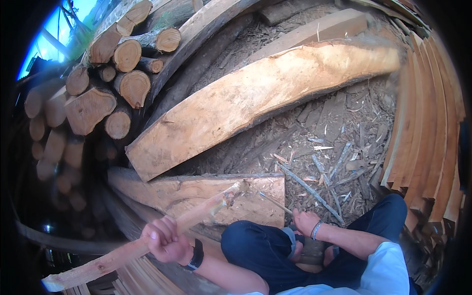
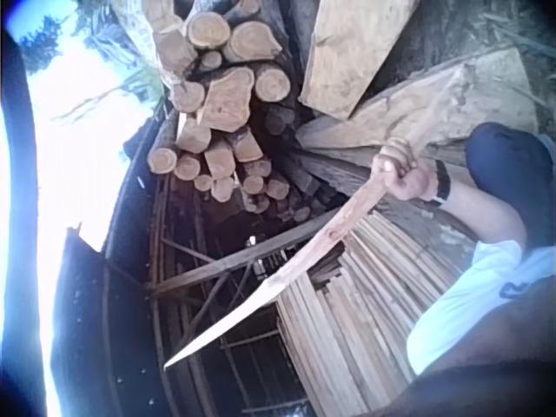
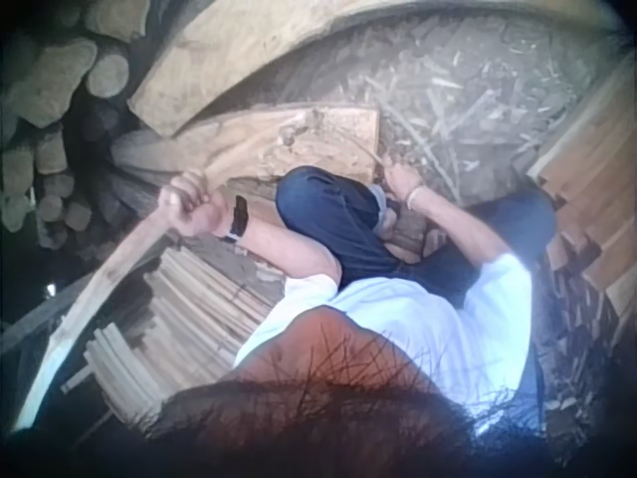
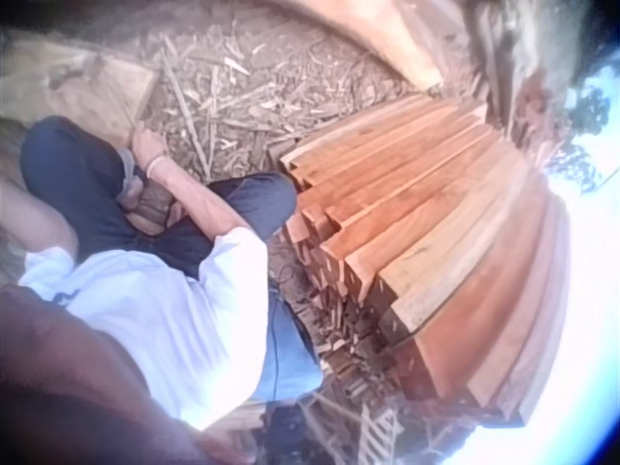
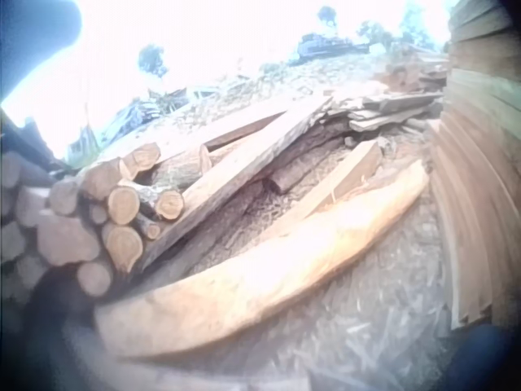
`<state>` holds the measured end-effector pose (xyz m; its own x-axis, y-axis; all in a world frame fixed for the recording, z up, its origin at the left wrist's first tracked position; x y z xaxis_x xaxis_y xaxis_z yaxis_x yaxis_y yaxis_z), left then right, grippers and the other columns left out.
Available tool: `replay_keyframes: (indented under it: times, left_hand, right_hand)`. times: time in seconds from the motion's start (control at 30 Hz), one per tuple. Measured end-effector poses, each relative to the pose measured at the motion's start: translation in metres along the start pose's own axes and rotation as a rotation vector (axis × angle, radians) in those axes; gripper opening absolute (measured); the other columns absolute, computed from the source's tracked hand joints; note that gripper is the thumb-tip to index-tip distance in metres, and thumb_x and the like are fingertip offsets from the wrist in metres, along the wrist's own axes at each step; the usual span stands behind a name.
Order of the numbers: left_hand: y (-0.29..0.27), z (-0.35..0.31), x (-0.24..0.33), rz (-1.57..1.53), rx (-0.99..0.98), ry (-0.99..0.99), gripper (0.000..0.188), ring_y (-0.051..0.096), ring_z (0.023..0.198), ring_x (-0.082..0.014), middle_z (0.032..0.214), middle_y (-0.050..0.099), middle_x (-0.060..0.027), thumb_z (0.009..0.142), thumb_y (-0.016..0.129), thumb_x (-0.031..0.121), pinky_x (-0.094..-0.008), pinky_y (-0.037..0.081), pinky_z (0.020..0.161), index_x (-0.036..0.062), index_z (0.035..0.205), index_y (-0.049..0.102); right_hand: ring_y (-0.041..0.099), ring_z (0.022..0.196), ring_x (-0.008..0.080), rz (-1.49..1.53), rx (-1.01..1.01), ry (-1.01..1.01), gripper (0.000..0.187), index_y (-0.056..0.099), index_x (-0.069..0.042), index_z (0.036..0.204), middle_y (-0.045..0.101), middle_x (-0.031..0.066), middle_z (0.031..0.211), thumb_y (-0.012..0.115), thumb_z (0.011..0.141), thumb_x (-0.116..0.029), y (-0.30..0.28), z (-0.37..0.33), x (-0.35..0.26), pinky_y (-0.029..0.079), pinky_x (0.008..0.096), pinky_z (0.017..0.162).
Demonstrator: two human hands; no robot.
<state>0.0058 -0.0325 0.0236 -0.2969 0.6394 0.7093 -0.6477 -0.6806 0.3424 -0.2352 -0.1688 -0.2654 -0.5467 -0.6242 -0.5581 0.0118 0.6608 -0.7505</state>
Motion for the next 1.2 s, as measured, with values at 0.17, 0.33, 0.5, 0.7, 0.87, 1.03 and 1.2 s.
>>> replay_keyframes:
  times: [0.17, 0.33, 0.5, 0.7, 0.87, 1.03, 1.2]
  left_hand:
    - [0.005, 0.001, -0.004, 0.003, -0.001, -0.003, 0.034, 0.023, 0.038, -0.0081, 0.045, 0.030, 0.0004, 0.083, 0.049, 0.014, -0.0240, 0.021, 0.041, 0.0130, 0.055, 0.029]
    - [0.010, 0.000, -0.006, 0.005, 0.011, -0.009, 0.035, 0.023, 0.037, -0.0081, 0.045, 0.030, 0.0005, 0.083, 0.049, 0.014, -0.0237, 0.021, 0.040, 0.0132, 0.055, 0.029]
    - [0.000, 0.002, 0.001, 0.013, 0.032, 0.009, 0.035, 0.022, 0.037, -0.0081, 0.045, 0.029, 0.0008, 0.083, 0.049, 0.014, -0.0236, 0.020, 0.040, 0.0136, 0.054, 0.028]
    - [0.001, 0.000, 0.001, 0.028, 0.028, 0.015, 0.035, 0.022, 0.037, -0.0078, 0.045, 0.029, 0.0008, 0.083, 0.048, 0.014, -0.0233, 0.020, 0.039, 0.0138, 0.054, 0.028]
    - [0.004, 0.001, -0.004, 0.023, 0.053, 0.012, 0.034, 0.022, 0.037, -0.0075, 0.045, 0.030, 0.0009, 0.083, 0.049, 0.014, -0.0233, 0.020, 0.039, 0.0136, 0.055, 0.028]
    - [-0.003, 0.003, 0.000, -0.012, 0.008, 0.010, 0.033, 0.023, 0.037, -0.0076, 0.045, 0.029, 0.0010, 0.082, 0.049, 0.013, -0.0229, 0.020, 0.039, 0.0132, 0.056, 0.030]
    - [0.000, 0.000, -0.001, 0.010, 0.021, -0.010, 0.034, 0.023, 0.038, -0.0079, 0.046, 0.029, 0.0004, 0.083, 0.048, 0.015, -0.0227, 0.020, 0.039, 0.0130, 0.056, 0.028]
  right_hand:
    - [0.065, 0.061, 0.0374, 0.224, -0.115, 0.079, 0.023, 0.047, 0.004, 0.095, 0.064, 0.0228, 0.070, 0.051, 0.089, -0.018, 0.014, 0.015, 0.024, 0.053, 0.0463, 0.055]
    - [0.061, 0.058, 0.0404, 1.017, -0.617, 0.330, 0.027, 0.048, 0.004, 0.098, 0.062, 0.0228, 0.066, 0.046, 0.095, -0.023, 0.028, 0.026, 0.046, 0.049, 0.0514, 0.057]
    - [0.063, 0.061, 0.0417, 0.232, -0.031, -0.049, 0.024, 0.042, 0.002, 0.101, 0.062, 0.0240, 0.066, 0.043, 0.096, -0.022, -0.012, 0.002, -0.008, 0.049, 0.0518, 0.055]
    - [0.065, 0.070, 0.0425, 0.045, 0.033, -0.048, 0.024, 0.040, 0.002, 0.098, 0.063, 0.0248, 0.069, 0.049, 0.091, -0.019, -0.048, -0.010, -0.028, 0.051, 0.0515, 0.061]
    - [0.067, 0.070, 0.0393, -0.058, 0.009, 0.032, 0.028, 0.041, 0.004, 0.098, 0.064, 0.0239, 0.071, 0.057, 0.085, -0.015, -0.002, 0.001, 0.008, 0.053, 0.0480, 0.060]
    - [0.067, 0.065, 0.0351, 0.064, 0.005, -0.069, 0.026, 0.045, 0.005, 0.095, 0.065, 0.0222, 0.070, 0.054, 0.088, -0.018, -0.002, -0.007, 0.001, 0.053, 0.0439, 0.056]
    - [0.058, 0.046, 0.0199, 0.943, -0.394, 0.222, 0.026, 0.045, 0.001, 0.094, 0.057, 0.0103, 0.061, 0.049, 0.095, -0.025, -0.015, -0.002, -0.009, 0.047, 0.0342, 0.039]
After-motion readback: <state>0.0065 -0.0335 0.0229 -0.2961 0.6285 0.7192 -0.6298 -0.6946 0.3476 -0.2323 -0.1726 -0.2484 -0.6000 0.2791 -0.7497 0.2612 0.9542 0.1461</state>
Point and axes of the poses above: each hand's wrist, its own z-axis towards the middle knuckle, its own y-axis out of the palm, x = y × z, the point moved 3 cm from there along z, towards the middle knuckle
